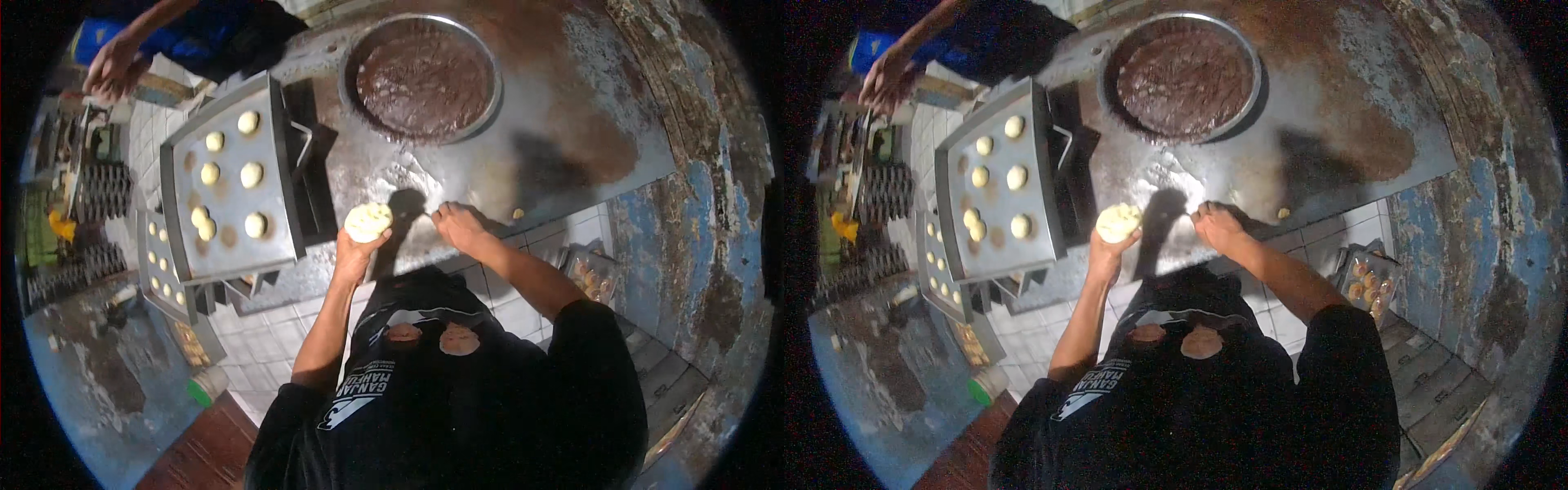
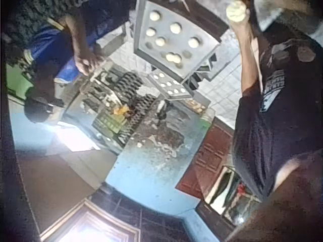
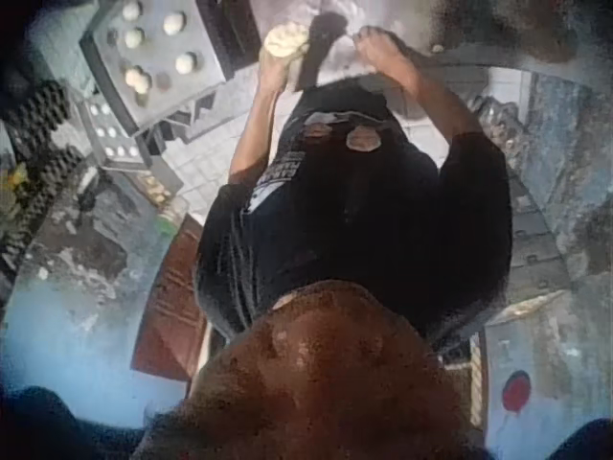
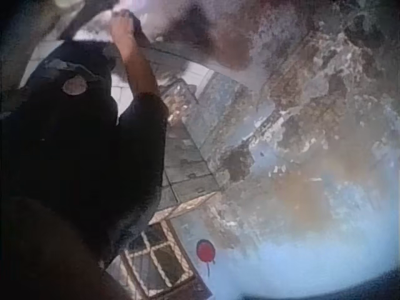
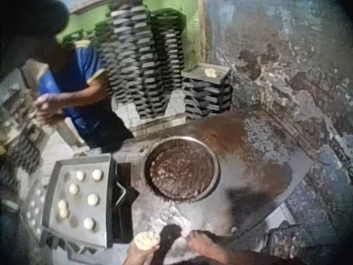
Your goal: The person fills pieces of dough with chocolate paste using a spoon, pinches them closed by hand, and places the shaped dough onto baking trays.
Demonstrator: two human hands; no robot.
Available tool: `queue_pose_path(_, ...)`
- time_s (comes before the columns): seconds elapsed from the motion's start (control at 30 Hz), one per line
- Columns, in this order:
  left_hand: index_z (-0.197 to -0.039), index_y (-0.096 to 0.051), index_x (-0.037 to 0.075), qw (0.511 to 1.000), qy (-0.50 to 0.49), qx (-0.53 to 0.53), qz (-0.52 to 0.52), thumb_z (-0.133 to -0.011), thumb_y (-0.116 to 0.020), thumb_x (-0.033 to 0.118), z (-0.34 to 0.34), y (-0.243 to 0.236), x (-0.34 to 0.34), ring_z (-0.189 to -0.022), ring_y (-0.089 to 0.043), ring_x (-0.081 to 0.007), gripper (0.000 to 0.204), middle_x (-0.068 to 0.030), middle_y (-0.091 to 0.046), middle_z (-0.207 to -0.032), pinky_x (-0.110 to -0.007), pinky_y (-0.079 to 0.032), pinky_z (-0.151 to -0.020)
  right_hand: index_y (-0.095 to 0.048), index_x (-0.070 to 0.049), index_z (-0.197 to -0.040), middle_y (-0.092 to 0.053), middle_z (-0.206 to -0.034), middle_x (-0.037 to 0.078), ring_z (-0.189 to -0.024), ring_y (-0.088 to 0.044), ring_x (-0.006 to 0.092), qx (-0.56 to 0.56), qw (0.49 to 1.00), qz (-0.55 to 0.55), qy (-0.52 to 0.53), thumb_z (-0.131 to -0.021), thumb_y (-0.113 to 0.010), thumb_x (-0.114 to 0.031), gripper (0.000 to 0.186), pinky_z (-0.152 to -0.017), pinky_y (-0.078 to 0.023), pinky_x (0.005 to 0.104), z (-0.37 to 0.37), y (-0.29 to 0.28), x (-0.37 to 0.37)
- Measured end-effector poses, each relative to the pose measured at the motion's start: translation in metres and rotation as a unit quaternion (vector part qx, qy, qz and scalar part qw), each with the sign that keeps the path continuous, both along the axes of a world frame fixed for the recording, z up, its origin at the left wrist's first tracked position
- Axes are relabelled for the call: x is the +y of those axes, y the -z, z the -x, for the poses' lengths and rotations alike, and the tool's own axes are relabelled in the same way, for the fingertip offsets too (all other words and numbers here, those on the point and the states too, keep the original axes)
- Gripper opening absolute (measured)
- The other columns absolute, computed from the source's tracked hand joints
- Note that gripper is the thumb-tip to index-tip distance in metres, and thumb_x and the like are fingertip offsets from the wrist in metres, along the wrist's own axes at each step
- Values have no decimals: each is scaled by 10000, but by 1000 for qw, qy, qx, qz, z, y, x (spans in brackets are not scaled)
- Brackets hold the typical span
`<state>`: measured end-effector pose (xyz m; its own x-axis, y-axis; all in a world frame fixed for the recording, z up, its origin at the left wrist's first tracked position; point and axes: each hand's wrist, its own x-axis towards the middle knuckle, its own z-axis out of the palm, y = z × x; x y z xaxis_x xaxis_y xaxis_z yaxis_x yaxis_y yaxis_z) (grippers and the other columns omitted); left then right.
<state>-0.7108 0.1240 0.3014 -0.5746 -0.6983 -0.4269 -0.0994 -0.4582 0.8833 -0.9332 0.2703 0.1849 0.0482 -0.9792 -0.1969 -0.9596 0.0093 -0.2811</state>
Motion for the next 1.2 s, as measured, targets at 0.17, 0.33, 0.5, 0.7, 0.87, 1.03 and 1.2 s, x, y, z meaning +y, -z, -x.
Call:
queue_pose_path(0.17, -1358, -556, 18, 995, -17, -35, 96, -824, -825, 5, 21, -14, -55, -1104, -655, -152, 598, -68, -690, -1194, -299, -498, -1013, -583, 4, -935, -594, -900, 226, -852, -649, 346, -312, 925, 73, 203, -990, -481, -86, 147, -740, -532, 498, 13, -89, -63)
queue_pose_path(0.33, -1395, -522, 40, 986, -31, -30, 159, -824, -815, -3, 57, -20, -99, -1099, -648, -149, 643, -71, -678, -1192, -295, -508, -988, -686, -5, -997, -690, -890, 264, -817, -692, 440, -156, 966, -8, 206, -969, -513, -151, 228, -759, -543, 507, 75, -124, -178)
queue_pose_path(0.5, -1317, -554, 25, 978, 3, -78, 196, -817, -818, 15, 69, 5, -132, -1076, -651, -145, 566, -69, -687, -1162, -286, -515, -960, -735, -15, -820, -713, -941, 244, -836, -703, 418, -139, 982, -18, 124, -895, -549, -180, 260, -787, -553, 493, 97, -72, -237)
queue_pose_path(0.7, -1283, -565, 46, 962, -71, -115, 235, -824, -832, 26, 79, 20, -138, -1017, -687, -153, 532, -86, -719, -1099, -286, -532, -929, -738, -3, -1030, -682, -732, 65, -605, -611, 171, -630, 723, -165, 232, -995, -599, -167, 218, -551, -490, 333, 117, -112, -206)
queue_pose_path(0.87, -1303, -476, 55, 949, -66, -111, 289, -871, -794, 132, 112, 8, -126, -1037, -706, -301, 542, -201, -692, -1164, -394, -552, -866, -666, -11, -1214, -650, -760, 73, -585, -619, 168, -246, 939, 179, 158, -1004, -585, -130, 254, -496, -514, 330, 32, -124, -164)
queue_pose_path(1.03, -1222, -513, 100, 851, 61, -290, 433, -909, -681, 179, 95, 24, -103, -1035, -633, -498, 364, -284, -674, -1091, -527, -517, -799, -617, 15, -1209, -645, -892, 166, -730, -724, 356, -80, 976, 186, 77, -966, -577, -74, 262, -577, -616, 444, -4, -132, -92)
queue_pose_path(1.2, -1222, -551, 80, 966, -65, -155, 195, -863, -626, -39, 56, 72, -68, -1016, -672, -291, 386, -130, -681, -1134, -396, -533, -857, -641, 23, -1198, -666, -956, 180, -851, -714, 369, -102, 984, 134, 52, -943, -647, -125, 294, -719, -603, 416, 13, -112, -48)
